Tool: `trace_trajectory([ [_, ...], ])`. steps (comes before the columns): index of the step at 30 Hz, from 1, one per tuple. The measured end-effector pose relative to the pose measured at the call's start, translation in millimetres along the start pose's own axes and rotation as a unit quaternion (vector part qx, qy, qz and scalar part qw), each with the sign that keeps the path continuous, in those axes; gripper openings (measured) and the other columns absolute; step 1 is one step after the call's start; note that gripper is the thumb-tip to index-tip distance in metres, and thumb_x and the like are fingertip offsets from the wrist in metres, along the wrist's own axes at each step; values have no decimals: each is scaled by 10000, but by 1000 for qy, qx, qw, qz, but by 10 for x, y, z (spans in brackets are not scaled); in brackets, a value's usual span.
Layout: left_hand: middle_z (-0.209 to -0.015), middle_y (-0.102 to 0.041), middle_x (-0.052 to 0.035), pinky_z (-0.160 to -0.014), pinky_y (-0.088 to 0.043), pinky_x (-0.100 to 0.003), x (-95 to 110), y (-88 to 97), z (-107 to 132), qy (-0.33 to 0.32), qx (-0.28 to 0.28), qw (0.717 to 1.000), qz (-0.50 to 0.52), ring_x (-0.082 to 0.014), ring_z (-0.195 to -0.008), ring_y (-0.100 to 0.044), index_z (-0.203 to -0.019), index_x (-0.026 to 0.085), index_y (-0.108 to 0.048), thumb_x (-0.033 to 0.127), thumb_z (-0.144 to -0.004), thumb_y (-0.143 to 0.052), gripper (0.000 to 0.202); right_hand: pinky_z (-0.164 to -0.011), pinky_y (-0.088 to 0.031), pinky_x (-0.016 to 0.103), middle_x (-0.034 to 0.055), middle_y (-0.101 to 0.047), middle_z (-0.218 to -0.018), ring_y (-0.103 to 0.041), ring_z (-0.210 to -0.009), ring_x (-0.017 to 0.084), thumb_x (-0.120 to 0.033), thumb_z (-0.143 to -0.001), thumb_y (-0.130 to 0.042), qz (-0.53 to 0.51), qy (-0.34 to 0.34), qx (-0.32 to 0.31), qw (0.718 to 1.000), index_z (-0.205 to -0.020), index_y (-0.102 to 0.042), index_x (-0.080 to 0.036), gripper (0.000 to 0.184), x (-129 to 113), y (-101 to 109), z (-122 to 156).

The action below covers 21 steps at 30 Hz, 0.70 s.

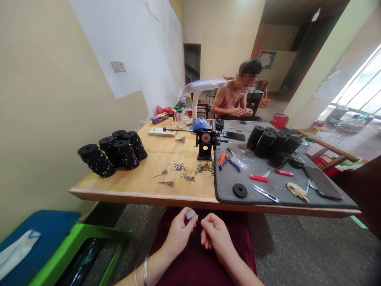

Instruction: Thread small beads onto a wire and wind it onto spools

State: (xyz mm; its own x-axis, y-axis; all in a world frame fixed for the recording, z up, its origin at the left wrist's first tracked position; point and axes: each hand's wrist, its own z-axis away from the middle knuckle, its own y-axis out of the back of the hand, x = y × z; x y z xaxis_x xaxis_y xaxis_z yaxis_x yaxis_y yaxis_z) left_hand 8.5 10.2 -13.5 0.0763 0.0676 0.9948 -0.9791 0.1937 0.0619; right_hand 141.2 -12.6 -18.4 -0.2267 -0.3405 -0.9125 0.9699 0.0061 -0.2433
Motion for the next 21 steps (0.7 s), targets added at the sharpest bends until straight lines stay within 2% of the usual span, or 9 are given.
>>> trace_trajectory([
  [15,-675,-549,1,-622,-403,-248,106,14,54,-99,22,985,-139,-154,-644,-511,-734,177,-556,264,-815,-544,120,-276,-200,120,-61,-561,-360,-384,-250,37,-561,-698,-612,-3,-2,13,1000,-699,-434,-190,412,-5,3,-10],
  [21,-671,-569,-10,-620,-413,-252,125,5,78,-106,7,982,-154,-160,-642,-528,-731,171,-577,243,-813,-541,115,-289,-230,120,-57,-568,-375,-398,-266,37,-603,-681,-616,-12,7,13,1000,-719,-448,-183,454,-16,-7,-6],
])
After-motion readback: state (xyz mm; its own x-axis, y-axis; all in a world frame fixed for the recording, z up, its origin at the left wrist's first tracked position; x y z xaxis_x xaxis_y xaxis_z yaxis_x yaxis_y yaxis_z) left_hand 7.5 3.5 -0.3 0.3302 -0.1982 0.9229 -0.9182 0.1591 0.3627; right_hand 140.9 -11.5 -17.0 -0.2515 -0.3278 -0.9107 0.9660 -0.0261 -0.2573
